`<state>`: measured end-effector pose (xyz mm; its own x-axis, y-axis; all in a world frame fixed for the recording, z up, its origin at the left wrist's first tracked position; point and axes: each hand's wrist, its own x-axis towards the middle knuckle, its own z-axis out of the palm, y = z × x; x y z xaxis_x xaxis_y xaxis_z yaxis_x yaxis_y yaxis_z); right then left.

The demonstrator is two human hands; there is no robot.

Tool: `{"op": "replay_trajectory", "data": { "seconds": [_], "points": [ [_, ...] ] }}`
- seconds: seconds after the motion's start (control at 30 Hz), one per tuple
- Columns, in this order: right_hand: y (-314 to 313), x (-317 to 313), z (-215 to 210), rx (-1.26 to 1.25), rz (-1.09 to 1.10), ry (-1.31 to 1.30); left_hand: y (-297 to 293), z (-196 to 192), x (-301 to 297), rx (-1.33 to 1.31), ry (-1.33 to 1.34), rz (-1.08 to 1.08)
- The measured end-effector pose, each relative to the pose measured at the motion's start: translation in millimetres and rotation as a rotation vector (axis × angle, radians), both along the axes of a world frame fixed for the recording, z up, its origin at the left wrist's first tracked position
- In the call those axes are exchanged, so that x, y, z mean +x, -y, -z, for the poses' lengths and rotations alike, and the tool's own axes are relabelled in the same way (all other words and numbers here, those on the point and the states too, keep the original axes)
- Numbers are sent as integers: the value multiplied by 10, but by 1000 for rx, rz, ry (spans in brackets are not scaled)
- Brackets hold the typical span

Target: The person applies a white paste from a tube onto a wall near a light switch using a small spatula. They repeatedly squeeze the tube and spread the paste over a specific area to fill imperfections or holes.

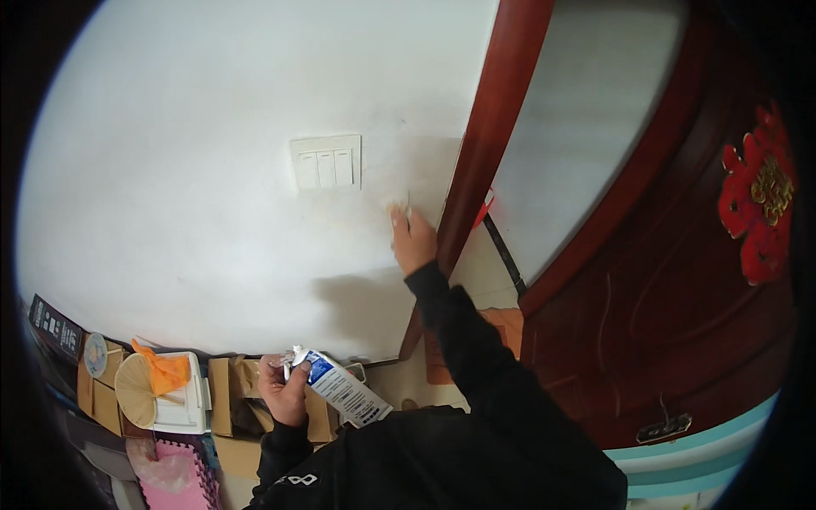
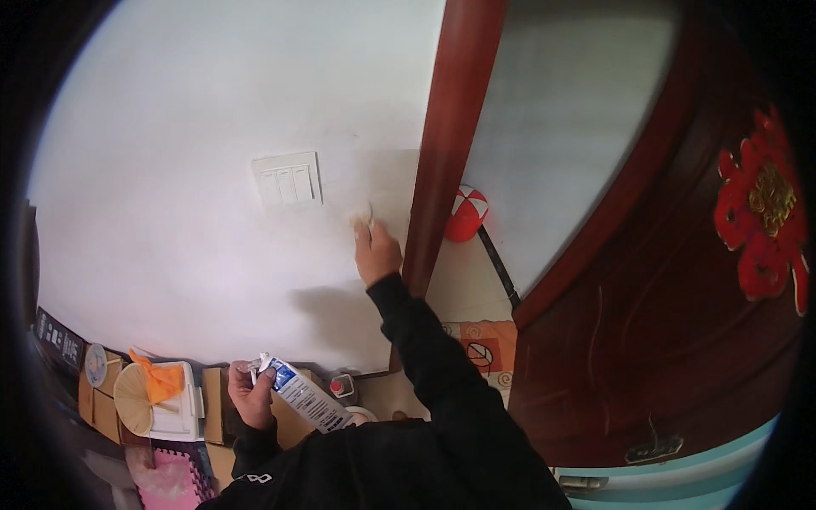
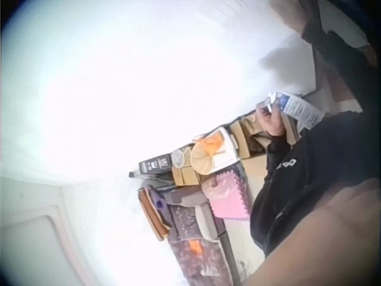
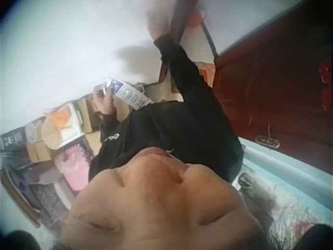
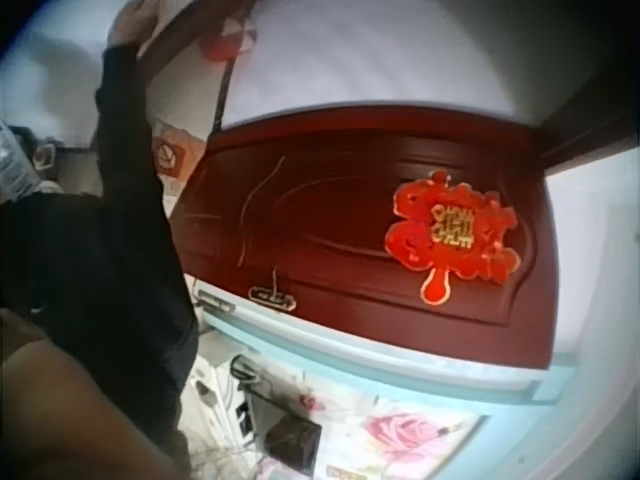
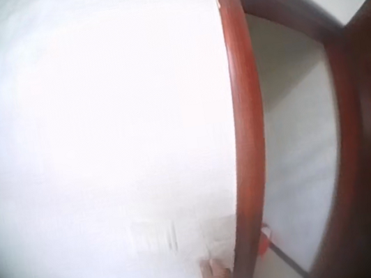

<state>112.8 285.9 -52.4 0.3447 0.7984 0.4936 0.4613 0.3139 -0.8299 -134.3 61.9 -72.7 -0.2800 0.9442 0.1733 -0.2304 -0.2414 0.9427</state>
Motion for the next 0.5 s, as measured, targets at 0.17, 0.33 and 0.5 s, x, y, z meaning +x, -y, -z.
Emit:
{"op": "replay_trajectory", "data": {
  "seconds": [0.17,0.33,0.5],
  "points": [
    [195,-113,-356,77,-119,-193,31,99,18,25,39,-53],
    [83,-334,-726,-58,-185,-380,54,65,-23,-21,13,-23],
    [89,-453,566,-184,-90,-234,-11,91,41,29,-32,-112]
  ]
}}
